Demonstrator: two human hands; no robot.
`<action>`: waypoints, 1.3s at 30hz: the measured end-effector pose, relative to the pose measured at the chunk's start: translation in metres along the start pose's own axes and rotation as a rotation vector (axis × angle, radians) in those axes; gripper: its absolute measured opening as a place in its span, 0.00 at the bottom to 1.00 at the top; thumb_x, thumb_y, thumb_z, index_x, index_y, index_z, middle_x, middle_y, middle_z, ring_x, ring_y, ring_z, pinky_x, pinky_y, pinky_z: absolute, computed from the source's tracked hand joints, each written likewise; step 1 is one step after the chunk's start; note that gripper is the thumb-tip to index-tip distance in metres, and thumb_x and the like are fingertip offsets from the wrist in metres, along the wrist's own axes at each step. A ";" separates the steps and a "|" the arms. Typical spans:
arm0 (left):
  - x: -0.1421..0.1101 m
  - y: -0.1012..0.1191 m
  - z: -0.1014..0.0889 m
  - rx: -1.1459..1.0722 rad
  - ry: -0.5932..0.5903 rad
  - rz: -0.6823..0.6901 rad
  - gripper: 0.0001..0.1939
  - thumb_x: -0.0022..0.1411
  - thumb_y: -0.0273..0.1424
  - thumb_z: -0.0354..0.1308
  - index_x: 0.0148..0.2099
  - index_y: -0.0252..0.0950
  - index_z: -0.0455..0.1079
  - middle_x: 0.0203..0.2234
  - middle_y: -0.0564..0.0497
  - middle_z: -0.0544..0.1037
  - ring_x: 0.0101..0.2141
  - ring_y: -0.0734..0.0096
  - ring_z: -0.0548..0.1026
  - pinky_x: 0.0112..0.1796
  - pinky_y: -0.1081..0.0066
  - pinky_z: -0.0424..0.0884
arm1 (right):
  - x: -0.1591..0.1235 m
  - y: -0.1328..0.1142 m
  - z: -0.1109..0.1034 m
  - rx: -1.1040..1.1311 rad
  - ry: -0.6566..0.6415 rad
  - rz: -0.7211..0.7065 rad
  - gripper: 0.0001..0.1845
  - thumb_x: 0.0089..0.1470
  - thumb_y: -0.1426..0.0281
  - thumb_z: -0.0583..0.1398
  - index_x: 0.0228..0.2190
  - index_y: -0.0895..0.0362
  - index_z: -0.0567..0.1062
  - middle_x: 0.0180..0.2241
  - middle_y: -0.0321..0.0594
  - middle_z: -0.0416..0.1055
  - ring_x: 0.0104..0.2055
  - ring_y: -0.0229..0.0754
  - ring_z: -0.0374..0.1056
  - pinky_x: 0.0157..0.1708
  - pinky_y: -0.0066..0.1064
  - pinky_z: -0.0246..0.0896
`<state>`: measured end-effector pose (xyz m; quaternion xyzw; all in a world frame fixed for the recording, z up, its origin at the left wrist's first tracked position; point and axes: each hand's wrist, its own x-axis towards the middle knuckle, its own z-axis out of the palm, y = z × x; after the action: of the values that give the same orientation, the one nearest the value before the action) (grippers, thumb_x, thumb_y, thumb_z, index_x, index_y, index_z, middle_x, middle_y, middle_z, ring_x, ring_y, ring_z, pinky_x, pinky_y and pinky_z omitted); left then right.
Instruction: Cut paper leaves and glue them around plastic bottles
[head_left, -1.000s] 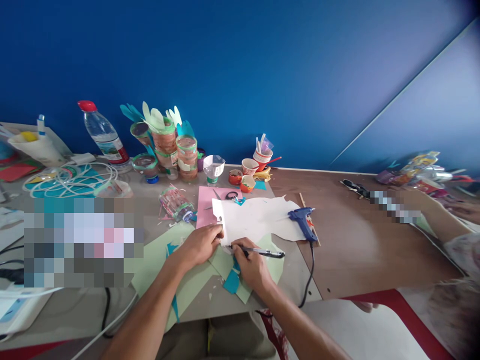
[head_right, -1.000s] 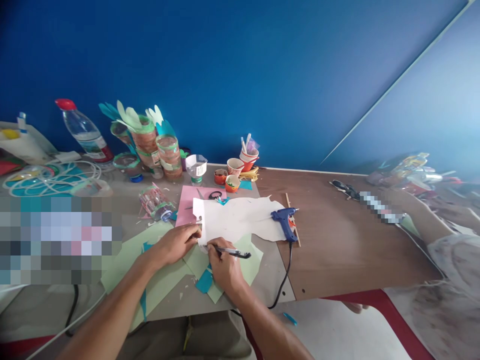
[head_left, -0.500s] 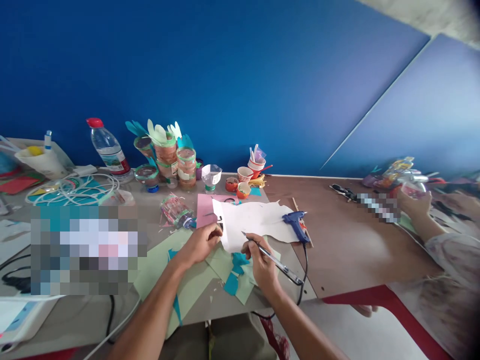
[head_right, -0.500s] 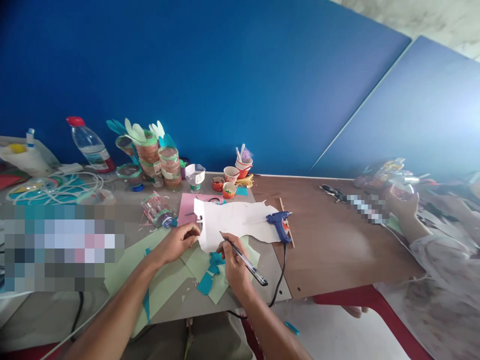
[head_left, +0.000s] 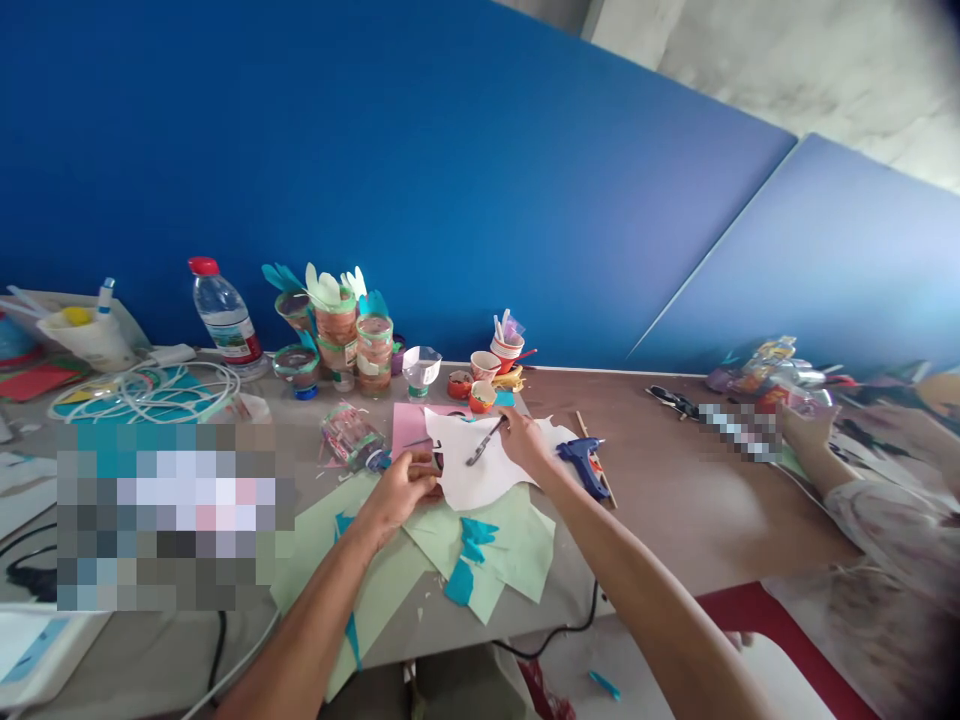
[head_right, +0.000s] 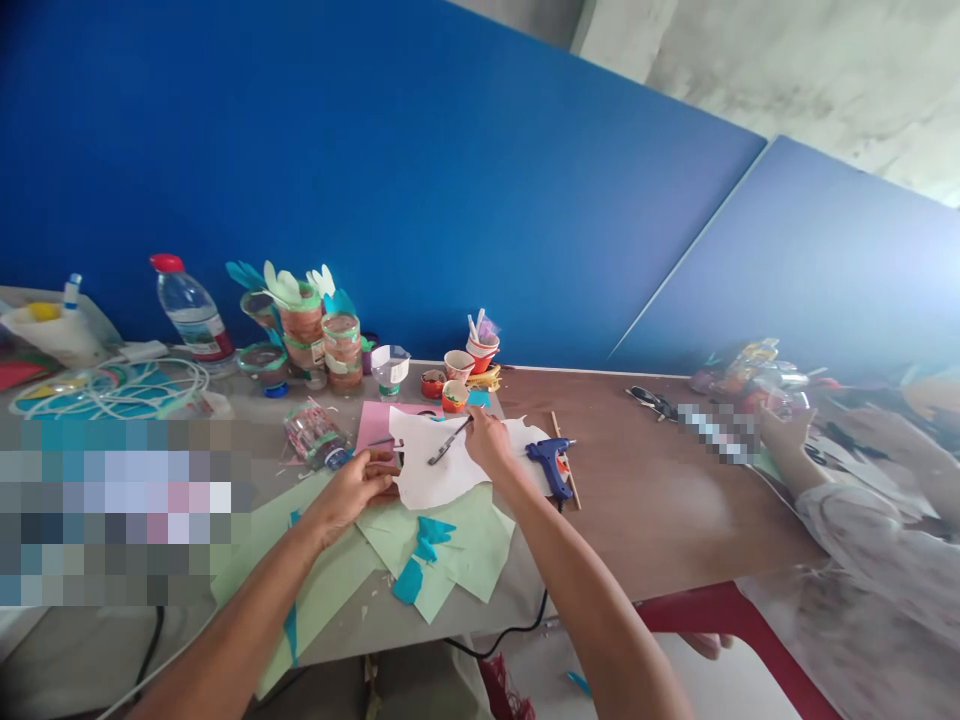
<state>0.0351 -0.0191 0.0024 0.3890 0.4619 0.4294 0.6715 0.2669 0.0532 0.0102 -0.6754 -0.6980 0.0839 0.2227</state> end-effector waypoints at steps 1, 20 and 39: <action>-0.001 0.000 0.000 -0.030 0.002 -0.011 0.19 0.47 0.26 0.65 0.41 0.35 0.63 0.31 0.50 0.75 0.30 0.68 0.77 0.39 0.61 0.74 | 0.007 0.002 0.002 -0.027 -0.011 0.016 0.22 0.53 0.77 0.52 0.49 0.58 0.72 0.40 0.49 0.76 0.41 0.49 0.72 0.42 0.35 0.61; -0.009 -0.002 0.011 0.195 -0.297 -0.083 0.17 0.46 0.33 0.64 0.37 0.34 0.63 0.28 0.54 0.70 0.21 0.72 0.75 0.23 0.71 0.71 | -0.035 0.012 -0.021 0.116 0.042 0.019 0.22 0.52 0.67 0.54 0.48 0.60 0.69 0.37 0.44 0.73 0.33 0.41 0.69 0.37 0.31 0.63; -0.023 -0.005 0.005 0.319 -0.715 -0.215 0.15 0.52 0.38 0.62 0.35 0.34 0.62 0.24 0.52 0.74 0.19 0.71 0.75 0.24 0.70 0.70 | 0.034 -0.076 0.007 -0.146 -0.305 -0.269 0.11 0.49 0.71 0.59 0.35 0.57 0.78 0.37 0.47 0.77 0.40 0.49 0.71 0.36 0.34 0.62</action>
<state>0.0368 -0.0430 0.0054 0.5627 0.2981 0.1172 0.7621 0.1960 0.0823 0.0429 -0.5701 -0.8116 0.1039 0.0745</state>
